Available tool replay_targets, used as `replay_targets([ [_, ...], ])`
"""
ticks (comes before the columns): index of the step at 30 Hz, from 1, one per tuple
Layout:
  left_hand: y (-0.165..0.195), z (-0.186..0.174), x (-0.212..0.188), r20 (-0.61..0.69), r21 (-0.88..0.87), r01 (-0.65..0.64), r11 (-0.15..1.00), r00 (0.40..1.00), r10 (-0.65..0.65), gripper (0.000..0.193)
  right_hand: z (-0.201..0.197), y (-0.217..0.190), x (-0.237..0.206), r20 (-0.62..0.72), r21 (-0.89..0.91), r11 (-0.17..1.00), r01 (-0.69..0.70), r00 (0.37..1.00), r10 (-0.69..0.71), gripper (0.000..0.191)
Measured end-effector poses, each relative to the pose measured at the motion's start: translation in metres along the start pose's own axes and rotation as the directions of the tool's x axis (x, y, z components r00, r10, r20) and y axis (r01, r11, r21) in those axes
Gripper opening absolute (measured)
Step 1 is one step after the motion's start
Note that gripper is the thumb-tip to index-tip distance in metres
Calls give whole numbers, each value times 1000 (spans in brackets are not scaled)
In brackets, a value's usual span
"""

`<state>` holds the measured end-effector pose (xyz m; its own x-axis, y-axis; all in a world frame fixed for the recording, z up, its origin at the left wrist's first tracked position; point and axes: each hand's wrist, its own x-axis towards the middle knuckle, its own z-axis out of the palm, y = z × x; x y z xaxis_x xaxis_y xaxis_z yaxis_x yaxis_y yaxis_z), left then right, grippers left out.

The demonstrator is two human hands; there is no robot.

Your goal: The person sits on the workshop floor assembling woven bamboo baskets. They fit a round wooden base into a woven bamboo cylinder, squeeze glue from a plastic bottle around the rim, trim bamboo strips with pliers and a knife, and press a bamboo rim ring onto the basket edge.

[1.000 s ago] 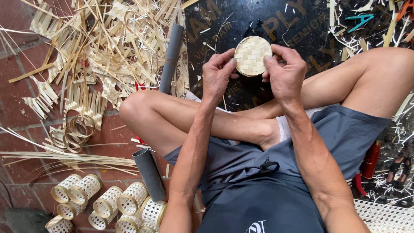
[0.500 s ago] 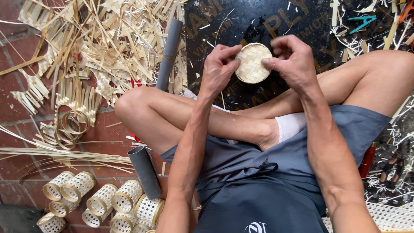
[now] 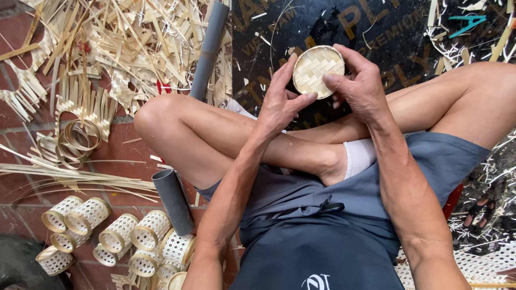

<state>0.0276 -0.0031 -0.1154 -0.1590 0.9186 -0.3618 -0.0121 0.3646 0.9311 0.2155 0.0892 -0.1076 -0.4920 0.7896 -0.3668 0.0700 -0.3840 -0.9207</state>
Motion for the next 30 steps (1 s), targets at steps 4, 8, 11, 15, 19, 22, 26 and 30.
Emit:
replay_targets([
  [4,5,8,1,-6,-277,72,958,997,-76,90,5,-1,1,-19,47,999,-13,1000,14,57],
  [8,2,18,3,-64,-307,75,949,993,-99,87,11,4,1,-81,-29,1000,9,997,-11,50],
  [11,-1,19,5,-99,-275,59,960,991,-89,83,10,4,2,-74,-31,999,36,997,-38,47],
  [15,0,14,7,-47,-390,80,917,993,-106,82,-1,-2,5,-10,35,999,-12,1000,13,46],
  [19,0,10,7,14,-430,112,896,993,-118,82,-5,-3,5,33,166,985,-51,998,47,43],
  [22,-1,13,6,-73,-277,68,959,993,-92,81,0,4,4,-48,45,999,4,999,-1,39],
  [26,-1,17,4,-81,-190,48,981,995,-64,79,8,17,3,-119,-131,983,128,982,-144,37],
  [30,3,22,0,-111,-218,-4,976,994,-21,79,9,21,4,-101,-222,928,299,939,-327,37],
])
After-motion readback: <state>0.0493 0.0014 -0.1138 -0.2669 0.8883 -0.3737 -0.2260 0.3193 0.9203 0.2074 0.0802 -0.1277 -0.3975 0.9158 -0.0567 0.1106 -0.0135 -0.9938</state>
